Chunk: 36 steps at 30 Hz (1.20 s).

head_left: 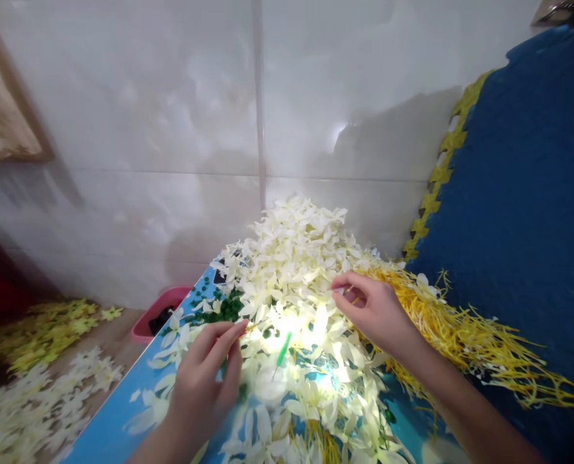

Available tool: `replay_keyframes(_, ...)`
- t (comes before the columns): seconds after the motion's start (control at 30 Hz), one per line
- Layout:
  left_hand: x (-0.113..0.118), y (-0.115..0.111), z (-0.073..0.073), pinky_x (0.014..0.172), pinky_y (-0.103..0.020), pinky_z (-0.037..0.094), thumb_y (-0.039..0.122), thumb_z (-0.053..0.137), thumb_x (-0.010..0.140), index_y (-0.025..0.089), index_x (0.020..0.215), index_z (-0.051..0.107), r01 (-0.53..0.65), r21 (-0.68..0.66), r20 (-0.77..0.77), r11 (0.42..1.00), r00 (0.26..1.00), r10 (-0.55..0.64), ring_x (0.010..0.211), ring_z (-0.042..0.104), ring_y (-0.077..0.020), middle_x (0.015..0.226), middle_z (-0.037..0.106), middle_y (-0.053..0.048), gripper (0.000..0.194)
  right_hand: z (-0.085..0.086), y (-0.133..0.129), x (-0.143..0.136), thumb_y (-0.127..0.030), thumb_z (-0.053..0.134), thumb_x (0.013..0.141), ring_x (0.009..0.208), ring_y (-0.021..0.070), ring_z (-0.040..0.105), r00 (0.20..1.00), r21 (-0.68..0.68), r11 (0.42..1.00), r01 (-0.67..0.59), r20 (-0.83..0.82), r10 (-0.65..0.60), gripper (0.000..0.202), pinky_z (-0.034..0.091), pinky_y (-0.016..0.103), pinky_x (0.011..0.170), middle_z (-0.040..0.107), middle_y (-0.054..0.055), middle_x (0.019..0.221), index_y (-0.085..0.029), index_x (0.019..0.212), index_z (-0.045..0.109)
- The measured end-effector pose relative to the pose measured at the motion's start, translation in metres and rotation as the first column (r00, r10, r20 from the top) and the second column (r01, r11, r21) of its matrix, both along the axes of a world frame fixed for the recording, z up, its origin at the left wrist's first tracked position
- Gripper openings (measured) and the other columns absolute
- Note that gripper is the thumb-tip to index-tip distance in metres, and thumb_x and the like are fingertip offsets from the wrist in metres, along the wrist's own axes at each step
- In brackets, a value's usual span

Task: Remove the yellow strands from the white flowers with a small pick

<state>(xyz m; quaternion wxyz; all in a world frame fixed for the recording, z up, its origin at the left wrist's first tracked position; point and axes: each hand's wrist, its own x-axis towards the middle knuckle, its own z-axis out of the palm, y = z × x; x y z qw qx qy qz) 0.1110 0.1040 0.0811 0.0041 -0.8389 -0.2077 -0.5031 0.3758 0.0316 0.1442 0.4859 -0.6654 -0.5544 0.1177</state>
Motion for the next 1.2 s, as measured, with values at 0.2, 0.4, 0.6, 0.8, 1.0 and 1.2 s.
replay_keyframes(0.2, -0.001, -0.001, -0.001, 0.073, -0.022, 0.048, -0.004, 0.051, 0.088, 0.012, 0.119, 0.060, 0.009, 0.000, -0.001, 1.000, 1.000, -0.009, 0.088, 0.058, -0.0135, 0.099, 0.059, -0.008, 0.036, 0.003, -0.015, 0.000, -0.012, 0.060, 0.072, 0.066, 0.0166, 0.061, 0.858, -0.390, 0.914, -0.112, 0.426, 0.287, 0.020, 0.035, 0.027, 0.058, 0.071, -0.002, 0.070, -0.025, 0.067, 0.073)
replay_keyframes(0.4, 0.000, 0.000, -0.003, 0.074, -0.025, 0.049, -0.005, 0.051, 0.087, 0.014, 0.122, 0.058, 0.015, 0.008, -0.007, 1.000, 1.000, -0.015, 0.090, 0.060, -0.0160, 0.101, 0.059, -0.008, 0.040, -0.024, 0.007, -0.023, -0.017, 0.053, 0.085, 0.086, 0.0222, 0.062, 0.859, -0.312, 0.950, -0.028, 0.478, 0.182, 0.023, 0.042, 0.030, 0.073, 0.068, 0.006, 0.094, -0.025, 0.093, 0.073)
replay_keyframes(0.6, 0.001, -0.001, -0.003, 0.076, -0.025, 0.050, -0.003, 0.051, 0.088, 0.014, 0.123, 0.058, 0.032, -0.016, -0.002, 0.999, 0.999, -0.032, 0.092, 0.059, -0.0161, 0.102, 0.059, -0.009, 0.039, -0.042, 0.019, -0.024, -0.012, 0.057, 0.080, 0.083, 0.0222, 0.059, 0.914, -0.239, 0.969, -0.059, 0.378, 0.149, 0.021, 0.043, 0.031, 0.076, 0.063, 0.006, 0.089, -0.022, 0.083, 0.075)
replay_keyframes(0.8, 0.002, -0.004, 0.000, 0.075, -0.022, 0.049, -0.003, 0.050, 0.089, 0.013, 0.121, 0.058, 0.046, -0.017, 0.023, 0.999, 0.999, -0.045, 0.091, 0.059, -0.0140, 0.101, 0.058, -0.009, 0.037, -0.019, 0.015, -0.020, -0.029, 0.062, 0.082, 0.102, 0.0239, 0.062, 0.997, -0.067, 0.995, -0.075, 0.011, 0.076, 0.018, 0.048, 0.035, 0.086, 0.066, 0.009, 0.111, -0.020, 0.094, 0.073)
replay_keyframes(1.0, 0.003, -0.006, 0.003, 0.072, -0.020, 0.050, -0.002, 0.049, 0.089, 0.015, 0.120, 0.058, 0.036, -0.036, 0.042, 0.999, 0.999, -0.034, 0.089, 0.060, -0.0137, 0.100, 0.058, -0.008, 0.036, -0.013, 0.009, -0.021, -0.049, 0.057, 0.087, 0.100, 0.0235, 0.070, 0.916, -0.060, 0.979, -0.195, -0.367, 0.160, 0.039, 0.056, 0.035, 0.086, 0.073, 0.013, 0.111, -0.017, 0.105, 0.070)
replay_keyframes(1.2, 0.002, -0.006, 0.004, 0.071, -0.022, 0.051, -0.002, 0.048, 0.090, 0.015, 0.120, 0.058, 0.037, -0.019, 0.046, 0.999, 0.998, -0.036, 0.088, 0.060, -0.0148, 0.100, 0.059, -0.009, 0.036, -0.010, 0.007, -0.019, -0.045, 0.045, 0.093, 0.085, 0.0227, 0.073, 0.925, -0.143, 0.955, -0.258, -0.321, 0.202, 0.041, 0.058, 0.035, 0.075, 0.076, 0.012, 0.095, -0.015, 0.107, 0.069)
